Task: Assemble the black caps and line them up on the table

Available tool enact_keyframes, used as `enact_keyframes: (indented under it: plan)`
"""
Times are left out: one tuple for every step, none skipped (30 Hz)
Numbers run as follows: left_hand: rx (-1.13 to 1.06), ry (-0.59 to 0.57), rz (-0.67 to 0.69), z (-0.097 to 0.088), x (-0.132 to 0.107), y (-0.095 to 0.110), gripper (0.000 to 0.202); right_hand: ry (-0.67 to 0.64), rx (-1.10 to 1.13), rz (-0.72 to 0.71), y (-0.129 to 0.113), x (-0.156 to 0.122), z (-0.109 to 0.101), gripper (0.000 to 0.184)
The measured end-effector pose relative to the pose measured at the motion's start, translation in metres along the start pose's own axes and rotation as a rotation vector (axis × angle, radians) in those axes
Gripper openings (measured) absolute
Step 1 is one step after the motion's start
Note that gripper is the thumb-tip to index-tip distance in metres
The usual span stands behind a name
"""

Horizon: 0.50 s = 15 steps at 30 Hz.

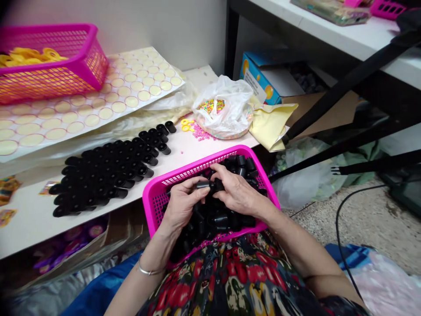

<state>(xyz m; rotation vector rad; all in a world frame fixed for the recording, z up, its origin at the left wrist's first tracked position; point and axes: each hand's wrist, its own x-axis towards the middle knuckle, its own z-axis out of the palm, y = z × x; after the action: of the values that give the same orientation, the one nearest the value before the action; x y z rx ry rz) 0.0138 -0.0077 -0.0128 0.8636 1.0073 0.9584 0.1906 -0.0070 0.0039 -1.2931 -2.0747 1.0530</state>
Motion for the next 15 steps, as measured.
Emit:
enact_keyframes:
  plan:
    - [0.025, 0.016, 0.013, 0.001, 0.0, 0.0, 0.026, -0.002, -0.015, -0.015, 0.0, 0.0, 0.0, 0.066]
    - [0.035, 0.032, 0.022, 0.002, 0.0, 0.0, 0.026, 0.0, -0.021, -0.028, 0.001, 0.0, 0.001, 0.067]
    - [0.036, 0.046, 0.03, 0.003, 0.0, 0.0, 0.026, 0.006, -0.018, -0.039, 0.001, 0.0, 0.002, 0.068]
    - [0.034, 0.056, 0.037, 0.003, 0.0, 0.001, 0.026, 0.011, -0.011, -0.046, 0.002, 0.0, 0.002, 0.068]
    - [0.035, 0.06, 0.043, 0.002, 0.001, 0.002, 0.026, 0.018, 0.0, -0.05, 0.003, -0.001, 0.003, 0.069]
    - [0.043, 0.058, 0.047, 0.001, 0.001, 0.003, 0.027, 0.026, 0.011, -0.053, 0.003, -0.001, 0.003, 0.069]
    - [0.056, 0.052, 0.049, 0.0, 0.001, 0.003, 0.027, 0.031, 0.019, -0.055, 0.003, -0.001, 0.004, 0.069]
    - [0.072, 0.044, 0.048, -0.001, 0.002, 0.004, 0.027, 0.033, 0.023, -0.056, 0.003, -0.001, 0.004, 0.07]
    - [0.085, 0.041, 0.046, -0.003, 0.002, 0.004, 0.028, 0.032, 0.023, -0.058, 0.003, 0.0, 0.003, 0.069]
    - [0.095, 0.04, 0.042, -0.004, 0.002, 0.004, 0.03, 0.028, 0.02, -0.059, 0.003, 0.0, 0.003, 0.069]
    - [0.101, 0.041, 0.038, -0.006, 0.002, 0.004, 0.031, 0.02, 0.018, -0.061, 0.002, 0.0, 0.002, 0.069]
    - [0.105, 0.04, 0.034, -0.007, 0.002, 0.003, 0.033, 0.014, 0.014, -0.063, 0.001, 0.0, 0.001, 0.069]
    - [0.108, 0.039, 0.031, -0.008, 0.003, 0.003, 0.034, 0.013, 0.011, -0.065, 0.0, 0.0, 0.0, 0.068]
    - [0.111, 0.037, 0.03, -0.008, 0.003, 0.002, 0.035, 0.016, 0.006, -0.068, -0.001, 0.001, 0.0, 0.068]
    - [0.113, 0.035, 0.03, -0.009, 0.003, 0.001, 0.036, 0.02, -0.003, -0.071, -0.002, 0.001, 0.0, 0.068]
